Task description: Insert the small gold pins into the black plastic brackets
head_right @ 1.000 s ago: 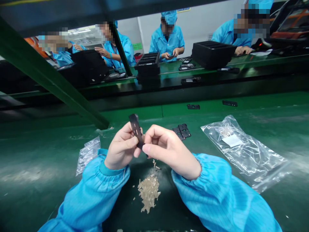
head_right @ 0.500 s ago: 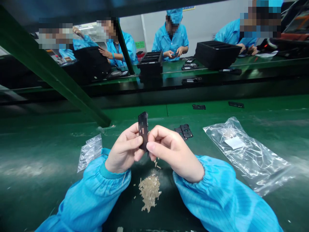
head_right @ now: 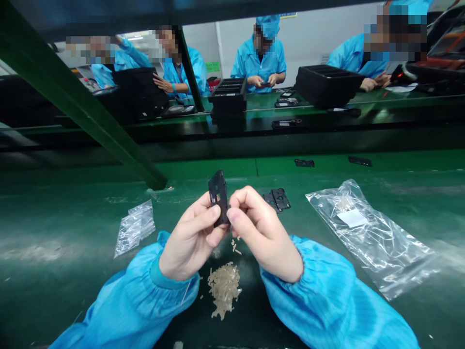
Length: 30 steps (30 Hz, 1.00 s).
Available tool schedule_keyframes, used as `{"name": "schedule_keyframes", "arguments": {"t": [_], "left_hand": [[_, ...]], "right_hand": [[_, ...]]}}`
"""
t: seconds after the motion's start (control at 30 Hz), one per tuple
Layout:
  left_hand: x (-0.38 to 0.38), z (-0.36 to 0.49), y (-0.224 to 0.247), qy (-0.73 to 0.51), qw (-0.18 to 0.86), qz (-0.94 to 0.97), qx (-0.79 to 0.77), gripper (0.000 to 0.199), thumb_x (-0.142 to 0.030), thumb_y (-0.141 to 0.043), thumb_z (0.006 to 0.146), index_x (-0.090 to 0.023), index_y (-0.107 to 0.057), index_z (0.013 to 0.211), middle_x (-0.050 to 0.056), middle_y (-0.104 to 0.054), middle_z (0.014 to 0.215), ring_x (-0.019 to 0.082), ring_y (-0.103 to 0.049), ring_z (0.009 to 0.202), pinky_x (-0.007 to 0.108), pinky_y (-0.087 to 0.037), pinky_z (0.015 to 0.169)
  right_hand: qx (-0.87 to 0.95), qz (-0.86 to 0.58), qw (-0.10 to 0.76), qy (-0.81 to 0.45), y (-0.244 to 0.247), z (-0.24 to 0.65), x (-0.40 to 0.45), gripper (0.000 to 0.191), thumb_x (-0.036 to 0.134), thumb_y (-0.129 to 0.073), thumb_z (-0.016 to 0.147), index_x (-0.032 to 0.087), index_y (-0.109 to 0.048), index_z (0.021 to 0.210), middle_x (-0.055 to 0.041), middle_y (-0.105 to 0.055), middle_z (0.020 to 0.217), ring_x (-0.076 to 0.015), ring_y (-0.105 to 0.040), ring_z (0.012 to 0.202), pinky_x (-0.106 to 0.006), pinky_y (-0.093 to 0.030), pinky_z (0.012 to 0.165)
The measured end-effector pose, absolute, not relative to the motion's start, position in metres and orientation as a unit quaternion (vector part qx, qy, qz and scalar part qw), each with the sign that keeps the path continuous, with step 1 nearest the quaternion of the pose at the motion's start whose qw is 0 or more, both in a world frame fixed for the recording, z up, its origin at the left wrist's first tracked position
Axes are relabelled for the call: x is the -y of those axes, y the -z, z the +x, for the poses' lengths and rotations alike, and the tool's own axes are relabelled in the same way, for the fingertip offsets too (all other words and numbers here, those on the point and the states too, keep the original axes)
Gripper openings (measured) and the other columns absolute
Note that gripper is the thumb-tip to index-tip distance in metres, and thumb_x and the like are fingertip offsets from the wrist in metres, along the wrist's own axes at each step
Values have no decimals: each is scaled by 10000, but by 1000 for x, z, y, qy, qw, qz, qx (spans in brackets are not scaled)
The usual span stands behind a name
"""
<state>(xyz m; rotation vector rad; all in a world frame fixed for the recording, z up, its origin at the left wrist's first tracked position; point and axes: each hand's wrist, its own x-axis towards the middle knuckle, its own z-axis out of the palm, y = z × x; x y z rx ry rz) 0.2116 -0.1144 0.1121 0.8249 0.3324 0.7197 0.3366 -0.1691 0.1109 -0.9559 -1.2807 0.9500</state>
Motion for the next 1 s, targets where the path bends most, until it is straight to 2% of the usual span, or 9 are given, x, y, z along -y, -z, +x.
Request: {"name": "schedule_keyframes", "arguments": {"t": [0.27, 0.73, 0.87, 1.0], "left_hand": [[124, 211, -116, -321, 870, 324, -189, 111, -196, -565, 823, -119, -557, 903, -20, -572, 650, -6, -505, 446, 98, -372, 471], [124, 212, -113, -324, 879, 301, -180, 80, -184, -569, 822, -119, -549, 863, -38, -538, 605, -5, -504, 433, 85, -394, 454], [120, 212, -114, -342, 858, 337, -185, 80, -192, -573, 817, -119, -545, 833, -45, -542, 552, -4, -505, 413, 78, -369, 438], [115, 210, -113, -397, 792, 430, -173, 83, -195, -589, 812, -147, -542, 861, -32, -606, 636, 0, -540, 415, 70, -335, 397]], "right_hand": [[619, -443, 597, -254, -104, 334, 168, 176, 338, -352, 946, 214, -417, 839, 19, -421, 725, -100, -422, 611, -238, -377, 550], [678, -440, 588, -22, -91, 334, 158, 151, 314, -324, 947, 204, -424, 927, -3, -447, 737, -128, -448, 614, -274, -357, 533], [680, -427, 593, -58, -89, 335, 157, 147, 340, -406, 919, 201, -451, 929, -15, -463, 764, -141, -458, 661, -281, -374, 558], [634, -388, 630, -224, -90, 339, 159, 206, 370, -378, 925, 206, -465, 834, 7, -444, 700, -135, -435, 623, -286, -359, 561]]}}
